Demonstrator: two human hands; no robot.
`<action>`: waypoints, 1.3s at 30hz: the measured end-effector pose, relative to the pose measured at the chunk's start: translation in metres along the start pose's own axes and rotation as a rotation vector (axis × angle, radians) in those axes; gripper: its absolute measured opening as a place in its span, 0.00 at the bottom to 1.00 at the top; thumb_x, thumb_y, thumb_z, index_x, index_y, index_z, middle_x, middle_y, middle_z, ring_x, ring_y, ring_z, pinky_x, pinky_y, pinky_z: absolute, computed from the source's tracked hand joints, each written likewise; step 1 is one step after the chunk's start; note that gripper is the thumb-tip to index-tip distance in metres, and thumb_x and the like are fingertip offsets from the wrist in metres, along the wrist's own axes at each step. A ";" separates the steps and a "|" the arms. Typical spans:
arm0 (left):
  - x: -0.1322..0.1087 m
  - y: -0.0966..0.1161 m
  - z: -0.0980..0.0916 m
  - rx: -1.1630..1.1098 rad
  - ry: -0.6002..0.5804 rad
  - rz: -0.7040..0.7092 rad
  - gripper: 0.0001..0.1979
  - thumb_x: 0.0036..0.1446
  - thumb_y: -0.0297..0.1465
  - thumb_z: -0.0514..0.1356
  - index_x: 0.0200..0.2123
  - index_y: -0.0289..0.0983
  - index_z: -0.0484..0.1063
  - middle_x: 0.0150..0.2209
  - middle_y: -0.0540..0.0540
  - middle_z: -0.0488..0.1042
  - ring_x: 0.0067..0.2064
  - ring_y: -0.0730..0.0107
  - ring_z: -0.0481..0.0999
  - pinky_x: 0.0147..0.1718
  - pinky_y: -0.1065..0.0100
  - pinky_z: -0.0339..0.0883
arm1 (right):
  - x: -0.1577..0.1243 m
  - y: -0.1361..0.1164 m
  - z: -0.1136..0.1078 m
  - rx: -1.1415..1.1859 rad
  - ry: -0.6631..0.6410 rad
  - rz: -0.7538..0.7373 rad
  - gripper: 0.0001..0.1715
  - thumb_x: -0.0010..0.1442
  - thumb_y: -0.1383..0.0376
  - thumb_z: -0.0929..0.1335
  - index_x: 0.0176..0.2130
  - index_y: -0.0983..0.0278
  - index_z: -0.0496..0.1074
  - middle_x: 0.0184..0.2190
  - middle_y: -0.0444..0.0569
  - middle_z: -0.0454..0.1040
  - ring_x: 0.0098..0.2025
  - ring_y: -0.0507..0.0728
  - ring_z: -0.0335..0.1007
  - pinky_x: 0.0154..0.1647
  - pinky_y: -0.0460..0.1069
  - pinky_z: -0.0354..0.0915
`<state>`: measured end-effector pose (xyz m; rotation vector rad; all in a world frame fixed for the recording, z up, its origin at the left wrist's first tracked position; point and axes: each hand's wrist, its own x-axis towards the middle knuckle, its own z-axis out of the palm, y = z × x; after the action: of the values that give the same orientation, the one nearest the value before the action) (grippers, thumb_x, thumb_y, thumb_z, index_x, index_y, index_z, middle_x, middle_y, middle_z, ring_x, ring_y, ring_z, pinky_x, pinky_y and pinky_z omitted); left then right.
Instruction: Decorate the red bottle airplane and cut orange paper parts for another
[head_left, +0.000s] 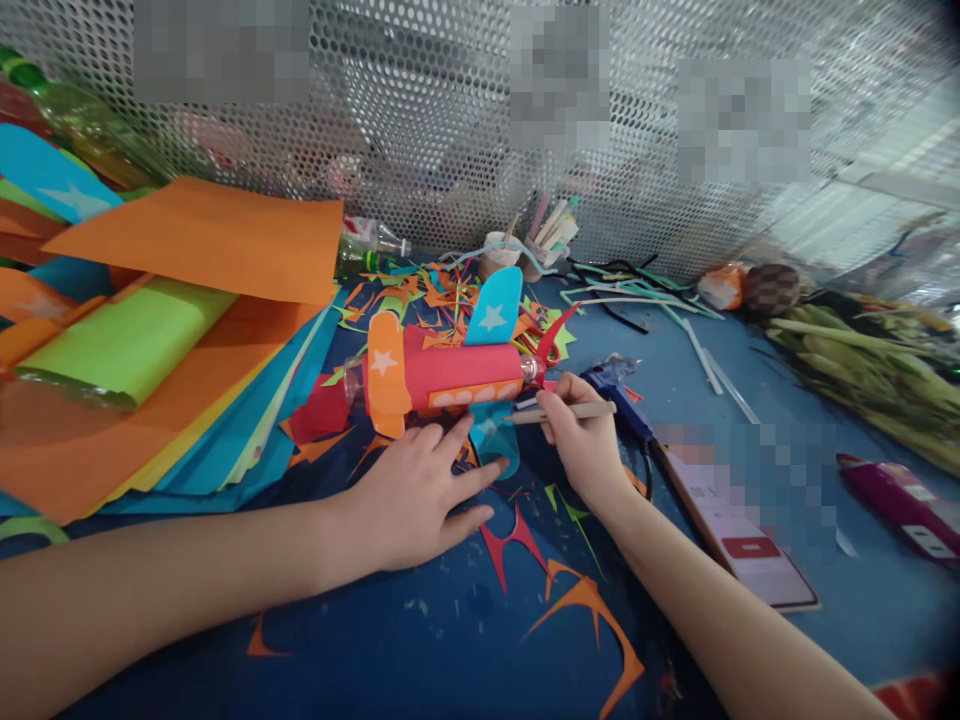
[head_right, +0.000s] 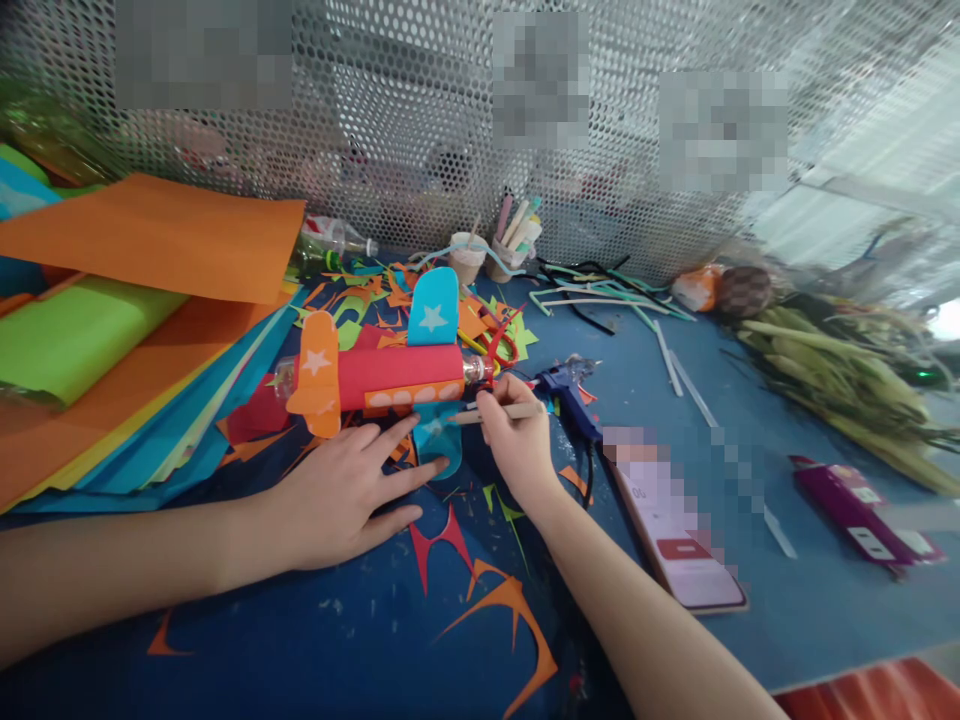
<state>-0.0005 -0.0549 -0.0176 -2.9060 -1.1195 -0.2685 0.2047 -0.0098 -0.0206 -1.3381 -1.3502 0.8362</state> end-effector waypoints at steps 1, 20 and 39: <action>0.000 0.000 0.000 0.001 -0.001 0.001 0.24 0.65 0.46 0.41 0.60 0.51 0.60 0.60 0.34 0.59 0.43 0.54 0.69 0.39 0.54 0.65 | 0.000 0.001 0.000 0.018 0.019 -0.007 0.16 0.56 0.66 0.65 0.21 0.60 0.54 0.10 0.34 0.56 0.13 0.47 0.50 0.16 0.44 0.48; 0.001 0.000 -0.001 0.019 -0.016 0.000 0.24 0.64 0.46 0.41 0.61 0.51 0.58 0.60 0.33 0.59 0.43 0.53 0.69 0.38 0.54 0.65 | 0.002 -0.001 0.000 -0.127 -0.037 -0.016 0.17 0.56 0.67 0.65 0.20 0.60 0.55 0.09 0.35 0.58 0.14 0.47 0.53 0.19 0.44 0.52; 0.001 0.000 -0.002 0.023 -0.022 0.001 0.24 0.65 0.46 0.40 0.61 0.51 0.58 0.60 0.33 0.59 0.43 0.53 0.69 0.39 0.54 0.66 | 0.002 -0.001 0.000 -0.117 -0.038 -0.016 0.17 0.55 0.67 0.65 0.20 0.60 0.55 0.09 0.35 0.58 0.14 0.47 0.53 0.19 0.44 0.51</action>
<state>-0.0001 -0.0545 -0.0159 -2.8964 -1.1167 -0.2223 0.2044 -0.0082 -0.0193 -1.4054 -1.4562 0.7854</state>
